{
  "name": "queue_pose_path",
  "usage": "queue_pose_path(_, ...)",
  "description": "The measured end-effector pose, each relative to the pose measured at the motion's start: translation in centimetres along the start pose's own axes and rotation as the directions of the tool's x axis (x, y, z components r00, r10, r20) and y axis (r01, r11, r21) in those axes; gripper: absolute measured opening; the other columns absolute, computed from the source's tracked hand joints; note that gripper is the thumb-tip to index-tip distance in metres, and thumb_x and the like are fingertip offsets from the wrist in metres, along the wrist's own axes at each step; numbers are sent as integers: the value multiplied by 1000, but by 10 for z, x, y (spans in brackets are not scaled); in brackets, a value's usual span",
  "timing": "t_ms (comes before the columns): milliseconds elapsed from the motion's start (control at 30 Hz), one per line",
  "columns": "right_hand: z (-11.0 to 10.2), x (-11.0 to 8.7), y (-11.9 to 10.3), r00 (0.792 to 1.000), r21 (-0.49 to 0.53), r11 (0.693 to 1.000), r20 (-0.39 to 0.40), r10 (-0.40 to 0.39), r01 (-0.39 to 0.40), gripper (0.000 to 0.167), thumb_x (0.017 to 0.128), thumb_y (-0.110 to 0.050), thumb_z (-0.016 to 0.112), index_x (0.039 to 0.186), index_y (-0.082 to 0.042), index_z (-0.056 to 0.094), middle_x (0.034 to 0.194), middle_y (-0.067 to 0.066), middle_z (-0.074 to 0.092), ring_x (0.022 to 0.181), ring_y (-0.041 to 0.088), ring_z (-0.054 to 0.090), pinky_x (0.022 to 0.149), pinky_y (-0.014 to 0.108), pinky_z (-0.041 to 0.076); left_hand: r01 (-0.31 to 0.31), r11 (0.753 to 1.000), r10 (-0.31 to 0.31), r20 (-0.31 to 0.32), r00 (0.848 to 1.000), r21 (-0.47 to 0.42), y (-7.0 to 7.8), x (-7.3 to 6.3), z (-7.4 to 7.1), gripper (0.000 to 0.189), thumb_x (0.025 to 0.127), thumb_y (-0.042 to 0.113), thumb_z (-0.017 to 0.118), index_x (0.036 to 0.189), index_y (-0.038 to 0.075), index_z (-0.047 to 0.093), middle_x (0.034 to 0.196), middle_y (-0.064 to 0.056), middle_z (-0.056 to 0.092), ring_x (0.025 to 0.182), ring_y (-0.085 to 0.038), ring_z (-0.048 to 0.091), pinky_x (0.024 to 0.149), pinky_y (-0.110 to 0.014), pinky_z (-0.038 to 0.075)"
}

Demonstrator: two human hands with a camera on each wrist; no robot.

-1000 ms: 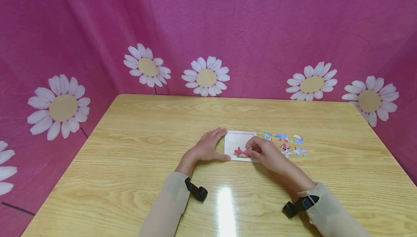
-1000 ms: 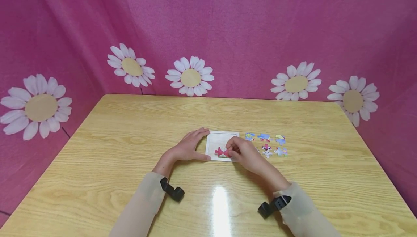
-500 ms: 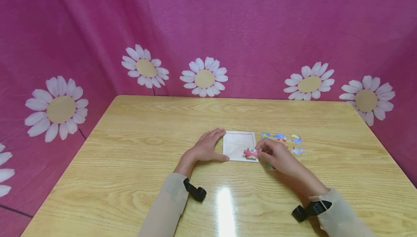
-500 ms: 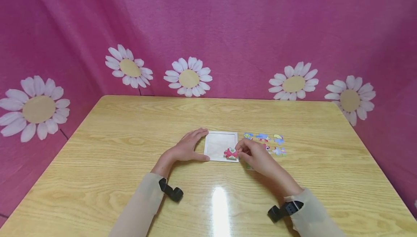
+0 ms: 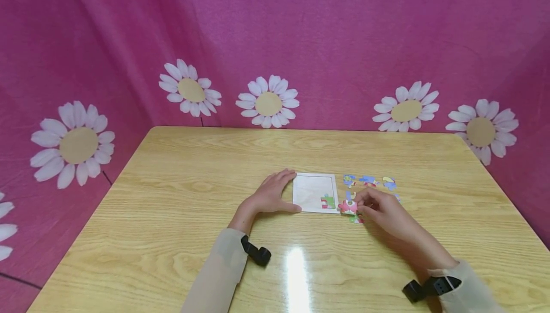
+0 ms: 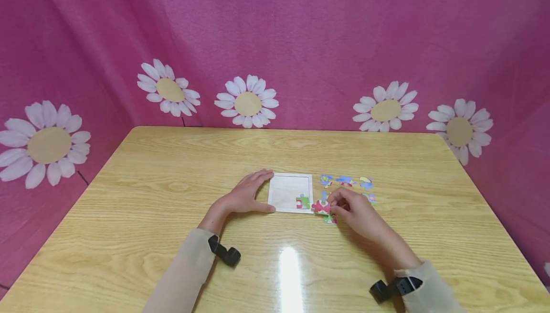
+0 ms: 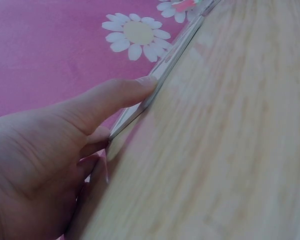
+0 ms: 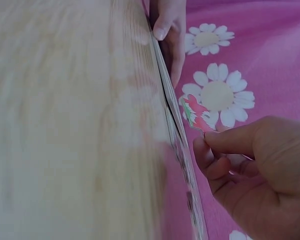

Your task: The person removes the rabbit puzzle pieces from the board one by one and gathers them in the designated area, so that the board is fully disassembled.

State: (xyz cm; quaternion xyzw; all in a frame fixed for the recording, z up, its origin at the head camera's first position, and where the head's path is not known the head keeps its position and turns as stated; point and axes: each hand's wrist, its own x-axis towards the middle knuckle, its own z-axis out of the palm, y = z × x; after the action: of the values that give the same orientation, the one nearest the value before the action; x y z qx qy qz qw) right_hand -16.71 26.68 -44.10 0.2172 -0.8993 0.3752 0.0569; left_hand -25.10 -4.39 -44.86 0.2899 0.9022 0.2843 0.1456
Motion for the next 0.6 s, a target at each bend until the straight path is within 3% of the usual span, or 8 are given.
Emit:
queue_pose_path(300, -12, -13, 6, 999, -29, 1000, -48, -2, 0, 16, 86, 7, 67, 95, -7, 64, 85, 2, 65, 76, -7, 54, 62, 16, 51, 20, 1000, -20, 8, 1000, -11, 1, -1, 0, 97, 79, 48, 76, 155, 15, 27, 164, -5, 21, 154, -24, 14, 127, -45, 10)
queue_pose_path(600, -22, -25, 14, 999, -65, 998, -42, 7, -9, 18, 85, 9, 66, 94, -6, 63, 84, 1, 64, 76, -6, 53, 63, 14, 49, 13, 1000, -13, 4, 1000, -13, 1, 0, 0, 96, 79, 47, 76, 155, 15, 27, 164, -6, 22, 154, -25, 15, 127, -46, 11)
